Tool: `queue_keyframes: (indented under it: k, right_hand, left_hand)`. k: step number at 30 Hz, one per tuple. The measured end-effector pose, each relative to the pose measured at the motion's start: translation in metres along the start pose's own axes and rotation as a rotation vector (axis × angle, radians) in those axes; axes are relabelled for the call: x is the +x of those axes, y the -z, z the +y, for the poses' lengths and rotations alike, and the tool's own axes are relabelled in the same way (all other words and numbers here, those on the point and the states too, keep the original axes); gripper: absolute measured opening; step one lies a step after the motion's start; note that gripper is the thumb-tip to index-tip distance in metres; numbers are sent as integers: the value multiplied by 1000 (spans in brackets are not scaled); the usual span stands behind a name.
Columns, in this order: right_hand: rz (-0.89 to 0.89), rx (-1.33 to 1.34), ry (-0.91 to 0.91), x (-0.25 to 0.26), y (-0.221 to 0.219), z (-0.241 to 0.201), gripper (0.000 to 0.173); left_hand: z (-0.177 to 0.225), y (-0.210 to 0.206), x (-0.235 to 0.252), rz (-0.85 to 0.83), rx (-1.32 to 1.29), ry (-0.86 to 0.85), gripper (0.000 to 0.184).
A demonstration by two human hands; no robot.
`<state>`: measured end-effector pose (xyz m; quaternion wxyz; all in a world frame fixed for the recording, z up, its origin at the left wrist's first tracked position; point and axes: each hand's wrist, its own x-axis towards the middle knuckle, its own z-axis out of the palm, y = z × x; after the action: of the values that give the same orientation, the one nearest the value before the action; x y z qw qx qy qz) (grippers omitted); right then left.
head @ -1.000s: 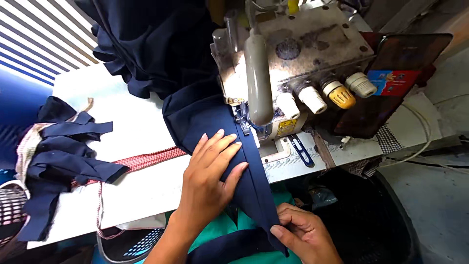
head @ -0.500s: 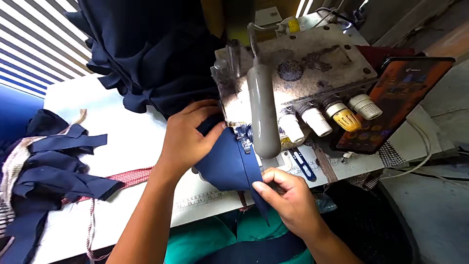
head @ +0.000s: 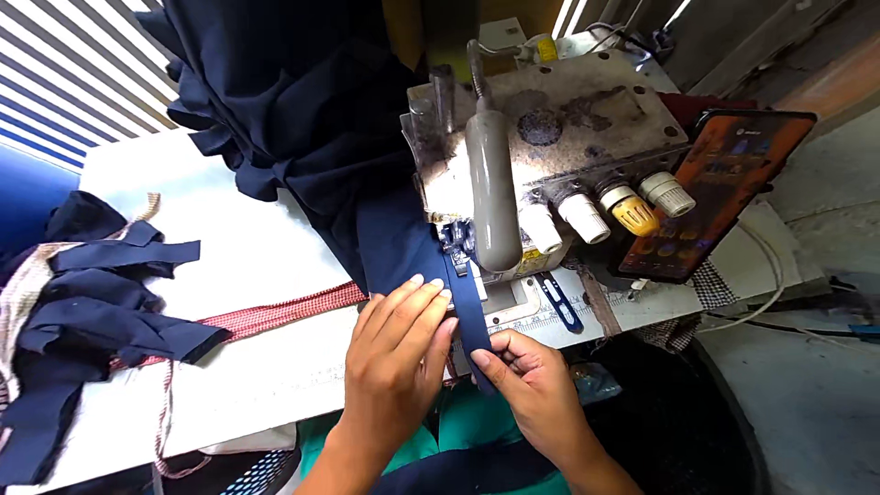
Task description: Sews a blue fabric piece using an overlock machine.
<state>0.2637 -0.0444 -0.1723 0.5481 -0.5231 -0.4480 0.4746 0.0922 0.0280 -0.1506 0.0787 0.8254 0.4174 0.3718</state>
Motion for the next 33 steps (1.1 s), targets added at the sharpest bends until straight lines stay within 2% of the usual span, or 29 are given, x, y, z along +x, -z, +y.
queue_keyframes:
  k: [5, 7, 9, 10, 12, 14, 16, 19, 22, 26, 33]
  right_hand:
    - [-52, 72, -5, 14, 1, 0, 12]
    - [-75, 124, -34, 17, 2, 0, 12]
    - [-102, 184, -67, 17, 5, -2, 12]
    - [-123, 205, -74, 17, 6, -3, 11]
    - [-159, 187, -61, 15, 10, -4, 12]
    - [-164, 35, 6, 13, 21, -6, 14]
    - [-90, -263, 118, 8, 40, -6, 20]
    - [248, -631, 267, 2, 73, -3, 29]
    - [506, -867, 291, 1, 95, 6, 44]
    - [516, -1008, 210, 2, 102, 15, 64]
    - [477, -1080, 229, 12, 102, 8, 64]
  left_hand:
    - [3, 8, 4, 20, -17, 15, 23]
    - [16, 13, -5, 102, -77, 91, 18]
    - [24, 9, -12, 26, -213, 237, 29]
    - [24, 3, -13, -78, -354, 331, 35]
    - [21, -12, -11, -214, -817, 541, 34]
    - [21, -23, -7, -174, -1235, 739, 30]
    - [24, -26, -6, -136, -1365, 816, 28]
    - [23, -25, -8, -114, -1331, 820, 22]
    - [24, -25, -8, -74, -1285, 856, 17]
    - [29, -22, -5, -45, -1231, 875, 10]
    - [35, -18, -4, -56, -1140, 885, 13]
